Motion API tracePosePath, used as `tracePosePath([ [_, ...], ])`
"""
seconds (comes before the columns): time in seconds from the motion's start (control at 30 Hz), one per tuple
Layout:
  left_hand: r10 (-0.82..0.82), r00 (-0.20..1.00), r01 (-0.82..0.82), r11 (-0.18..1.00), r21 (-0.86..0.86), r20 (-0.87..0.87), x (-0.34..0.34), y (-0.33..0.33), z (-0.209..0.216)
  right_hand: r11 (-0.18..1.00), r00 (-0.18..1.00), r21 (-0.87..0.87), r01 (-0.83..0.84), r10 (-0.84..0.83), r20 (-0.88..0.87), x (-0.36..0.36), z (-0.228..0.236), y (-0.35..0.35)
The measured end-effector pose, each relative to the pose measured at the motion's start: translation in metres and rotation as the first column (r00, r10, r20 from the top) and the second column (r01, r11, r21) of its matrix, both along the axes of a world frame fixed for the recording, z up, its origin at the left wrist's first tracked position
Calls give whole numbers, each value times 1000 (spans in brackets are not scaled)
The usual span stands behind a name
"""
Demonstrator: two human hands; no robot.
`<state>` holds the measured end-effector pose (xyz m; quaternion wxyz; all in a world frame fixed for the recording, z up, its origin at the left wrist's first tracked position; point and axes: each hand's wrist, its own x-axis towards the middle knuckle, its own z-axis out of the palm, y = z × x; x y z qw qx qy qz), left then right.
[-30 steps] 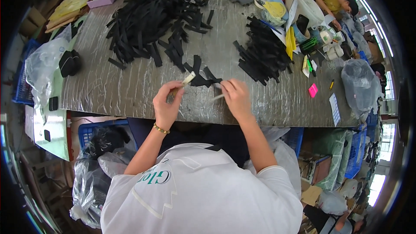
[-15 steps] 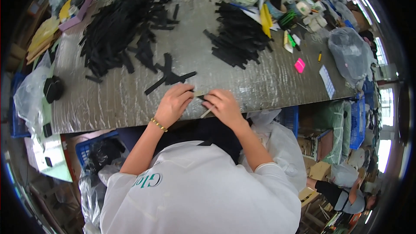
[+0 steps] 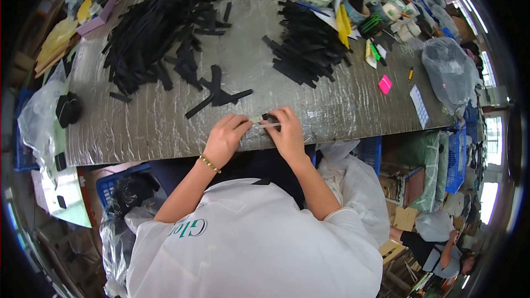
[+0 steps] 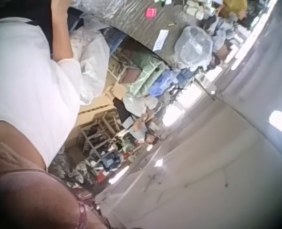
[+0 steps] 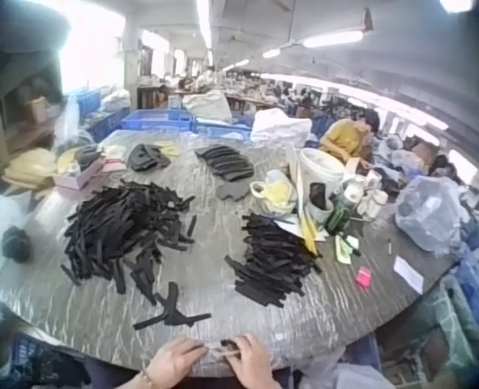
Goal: Peeling adhesive backing from small white strips and sticking them onto black shoe components.
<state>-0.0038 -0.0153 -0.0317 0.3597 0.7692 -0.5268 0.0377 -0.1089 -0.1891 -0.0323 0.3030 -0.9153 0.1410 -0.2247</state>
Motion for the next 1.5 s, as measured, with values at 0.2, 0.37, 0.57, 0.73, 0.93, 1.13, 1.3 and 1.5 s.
tracePosePath([
  [0.2, -12, 999, 9, 999, -44, -52, 0, -2, -1, 990, 995, 97, 99, -99, -2, -8, -8, 13],
  [0.37, -11, 1000, 10, 1000, -23, -26, -2, -5, -2, 989, 994, 104, 109, -111, 11, -7, -5, 16],
  [0.57, -16, 1000, 15, 999, -36, -25, -3, -9, -2, 994, 996, 66, 86, -86, -2, -9, -3, 17],
  [0.73, -47, 998, 46, 998, -38, -40, -2, -15, -3, 993, 998, 100, 54, -55, 7, -9, -4, 12],
  [0.93, -46, 999, 46, 999, 6, 4, -2, -16, -1, 967, 976, 253, 14, -68, 208, -3, 29, -13],
  [1.13, -43, 999, 44, 998, 51, -27, -4, -15, 4, 799, 998, 601, 4, 30, -47, -5, 19, -14],
  [1.3, -37, 999, 39, 998, 56, -25, -4, -15, 2, 823, 996, 568, 25, 26, -81, -4, 17, -9],
  [1.5, -39, 999, 41, 998, 55, -28, -4, -15, 3, 868, 997, 495, 25, 15, -77, -4, 15, -9],
])
